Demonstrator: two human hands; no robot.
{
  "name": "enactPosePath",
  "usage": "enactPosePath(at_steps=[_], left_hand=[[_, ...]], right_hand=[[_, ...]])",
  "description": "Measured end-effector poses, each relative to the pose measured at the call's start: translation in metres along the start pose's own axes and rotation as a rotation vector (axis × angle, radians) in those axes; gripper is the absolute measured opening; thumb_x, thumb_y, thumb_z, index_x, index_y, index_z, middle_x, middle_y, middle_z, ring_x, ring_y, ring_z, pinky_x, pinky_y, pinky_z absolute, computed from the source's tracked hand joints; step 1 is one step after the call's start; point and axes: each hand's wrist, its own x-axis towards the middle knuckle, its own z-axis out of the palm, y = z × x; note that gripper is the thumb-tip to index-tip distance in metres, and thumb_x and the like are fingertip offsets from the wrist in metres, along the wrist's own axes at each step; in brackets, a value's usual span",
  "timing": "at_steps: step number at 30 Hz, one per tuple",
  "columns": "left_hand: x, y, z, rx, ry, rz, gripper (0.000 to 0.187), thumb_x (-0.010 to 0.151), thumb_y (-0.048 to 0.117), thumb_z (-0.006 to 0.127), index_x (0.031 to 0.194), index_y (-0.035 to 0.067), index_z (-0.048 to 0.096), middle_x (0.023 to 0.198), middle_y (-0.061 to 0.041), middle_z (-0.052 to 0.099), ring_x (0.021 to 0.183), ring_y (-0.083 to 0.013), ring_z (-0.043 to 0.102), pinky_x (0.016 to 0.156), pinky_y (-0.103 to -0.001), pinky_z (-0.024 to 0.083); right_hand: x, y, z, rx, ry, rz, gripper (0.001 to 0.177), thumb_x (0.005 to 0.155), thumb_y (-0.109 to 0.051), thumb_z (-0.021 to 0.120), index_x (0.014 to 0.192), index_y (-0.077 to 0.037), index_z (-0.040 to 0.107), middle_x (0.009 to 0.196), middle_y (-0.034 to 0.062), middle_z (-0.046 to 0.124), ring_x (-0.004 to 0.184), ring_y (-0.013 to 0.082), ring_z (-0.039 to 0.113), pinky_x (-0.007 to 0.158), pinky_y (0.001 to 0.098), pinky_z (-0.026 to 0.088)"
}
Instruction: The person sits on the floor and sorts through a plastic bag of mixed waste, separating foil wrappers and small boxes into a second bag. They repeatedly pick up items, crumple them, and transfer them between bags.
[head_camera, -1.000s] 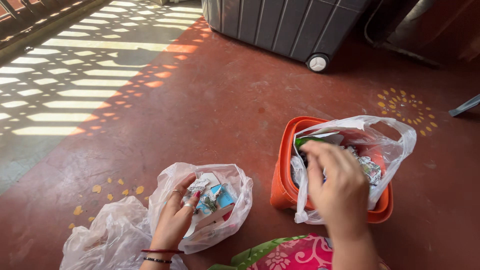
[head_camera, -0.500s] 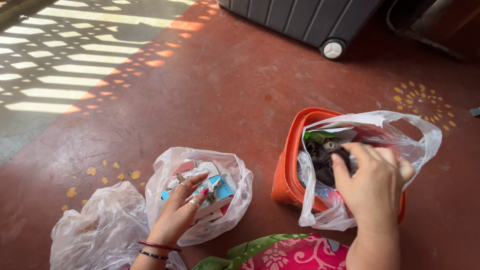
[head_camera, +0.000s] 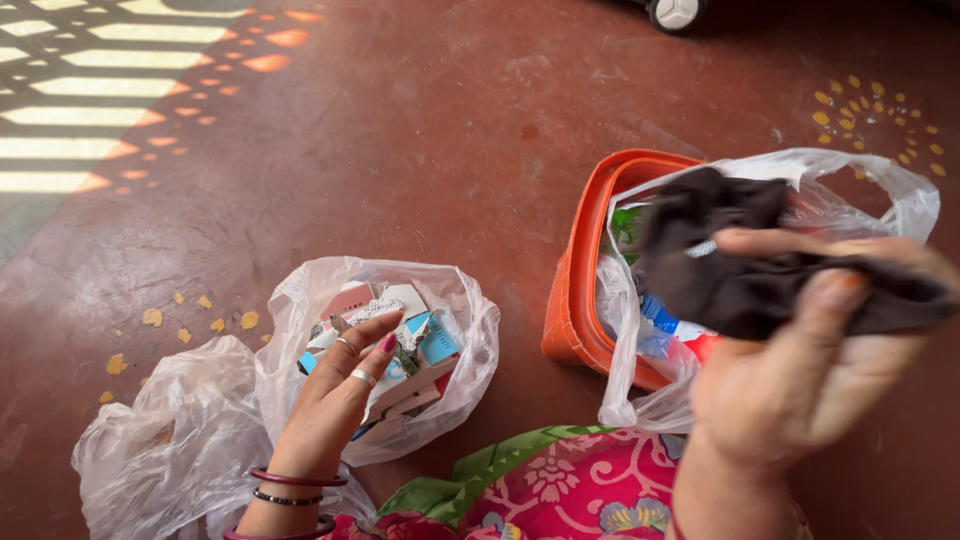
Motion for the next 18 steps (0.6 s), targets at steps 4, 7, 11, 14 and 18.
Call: enactPosePath(at_steps=[4, 7, 11, 14, 18], left_hand=[[0.001, 0.006, 0.003, -0.162, -0.029, -0.115, 0.061, 0.096, 0.05, 0.045, 0.144, 0.013, 0.057, 0.144, -0.003, 0.064, 0.131, -0.0187, 0.061, 0.106, -0.037, 0.045], [-0.001, 0.009, 0.003, -0.396, -0.072, -0.176, 0.074, 0.095, 0.062, 0.037, 0.15, 0.014, 0.05, 0.14, -0.006, 0.063, 0.126, -0.0205, 0.061, 0.101, -0.04, 0.049], [-0.007, 0.012, -0.003, -0.523, -0.232, -0.099, 0.078, 0.098, 0.065, 0.039, 0.156, 0.014, 0.045, 0.139, -0.008, 0.062, 0.123, -0.0234, 0.062, 0.086, -0.045, 0.058], [-0.01, 0.014, -0.005, -0.398, -0.266, -0.129, 0.073, 0.093, 0.055, 0.049, 0.154, 0.017, 0.046, 0.134, -0.007, 0.065, 0.114, -0.0223, 0.065, 0.078, -0.044, 0.062], [-0.012, 0.014, 0.0, -0.191, -0.276, 0.055, 0.067, 0.083, 0.013, 0.076, 0.145, 0.009, 0.05, 0.126, -0.007, 0.064, 0.113, -0.0182, 0.065, 0.091, -0.038, 0.059]], right_hand=[[-0.044, 0.002, 0.05, 0.374, -0.342, 0.324, 0.017, 0.117, -0.016, 0.043, 0.133, -0.01, 0.041, 0.116, 0.026, 0.071, 0.098, 0.0274, 0.077, 0.091, 0.0408, 0.066], [-0.063, 0.016, 0.084, 0.513, -0.697, 0.402, 0.014, 0.119, -0.013, 0.04, 0.132, -0.007, 0.042, 0.124, 0.0207, 0.068, 0.107, 0.021, 0.073, 0.099, 0.0356, 0.062], [-0.074, 0.028, 0.103, 0.234, -0.813, 0.311, 0.018, 0.111, -0.006, 0.049, 0.129, -0.008, 0.051, 0.127, 0.0139, 0.066, 0.107, 0.0206, 0.071, 0.096, 0.0326, 0.059], [-0.072, 0.036, 0.11, -0.101, -0.732, 0.034, 0.026, 0.097, -0.001, 0.063, 0.122, -0.009, 0.063, 0.117, 0.0127, 0.063, 0.104, 0.0256, 0.071, 0.089, 0.0326, 0.059], [-0.07, 0.043, 0.11, -0.204, -0.709, 0.231, 0.026, 0.09, -0.001, 0.071, 0.114, -0.01, 0.066, 0.107, 0.0086, 0.068, 0.091, 0.0234, 0.075, 0.078, 0.0329, 0.061]])
